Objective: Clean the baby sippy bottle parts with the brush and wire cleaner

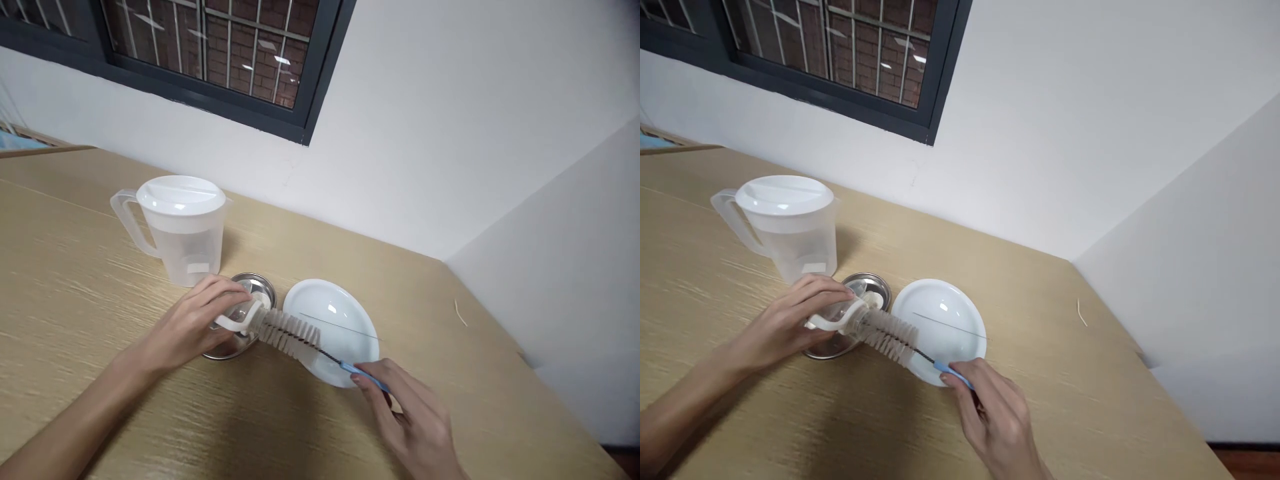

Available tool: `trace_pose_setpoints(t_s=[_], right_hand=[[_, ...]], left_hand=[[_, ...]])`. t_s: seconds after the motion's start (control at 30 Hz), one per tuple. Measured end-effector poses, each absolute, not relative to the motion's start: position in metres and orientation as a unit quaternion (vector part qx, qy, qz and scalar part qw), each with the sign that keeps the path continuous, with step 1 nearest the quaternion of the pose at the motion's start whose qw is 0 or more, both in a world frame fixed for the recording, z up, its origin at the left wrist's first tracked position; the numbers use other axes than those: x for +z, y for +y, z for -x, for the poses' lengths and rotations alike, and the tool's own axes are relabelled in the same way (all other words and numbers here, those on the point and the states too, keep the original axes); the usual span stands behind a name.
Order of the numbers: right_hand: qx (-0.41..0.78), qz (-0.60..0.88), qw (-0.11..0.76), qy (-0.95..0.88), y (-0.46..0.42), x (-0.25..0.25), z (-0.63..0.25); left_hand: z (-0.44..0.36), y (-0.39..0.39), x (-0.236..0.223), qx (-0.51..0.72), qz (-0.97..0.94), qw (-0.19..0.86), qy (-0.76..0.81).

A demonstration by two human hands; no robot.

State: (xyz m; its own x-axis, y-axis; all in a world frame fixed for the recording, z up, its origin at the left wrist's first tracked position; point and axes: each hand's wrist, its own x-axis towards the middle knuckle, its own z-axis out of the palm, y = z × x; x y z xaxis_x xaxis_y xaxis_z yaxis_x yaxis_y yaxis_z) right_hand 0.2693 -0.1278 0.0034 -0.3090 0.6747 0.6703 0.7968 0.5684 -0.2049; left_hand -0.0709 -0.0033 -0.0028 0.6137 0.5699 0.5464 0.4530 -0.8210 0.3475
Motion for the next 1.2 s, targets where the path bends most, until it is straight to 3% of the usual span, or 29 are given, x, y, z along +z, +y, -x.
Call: trace_pose_setpoints(t_s=[0.17,0.43,0.73,1.03,1.2], right_hand=[[-0.034,0.506,0.355,-0.785,-0.126,0.000,-0.271],[-0.231,0.448,0.317,-0.803,-0.125,-0.009,-0.282],[-0.268,0.406,0.295,-0.822,-0.133,0.002,-0.284],[-0.065,0.487,0.317,-0.811,-0.123,0.001,-0.273],[-0.069,0.486,0.333,-0.805,-0.122,-0.001,-0.272]], left_hand=[[0.069,-0.004,-0.006,0.334,-0.897,0.066,0.281],[0.069,-0.001,-0.004,0.320,-0.902,0.065,0.283],[0.069,-0.003,-0.002,0.313,-0.904,0.086,0.278],[0.071,-0.002,-0.007,0.327,-0.898,0.070,0.285],[0.066,-0.006,-0.004,0.305,-0.903,0.054,0.299]])
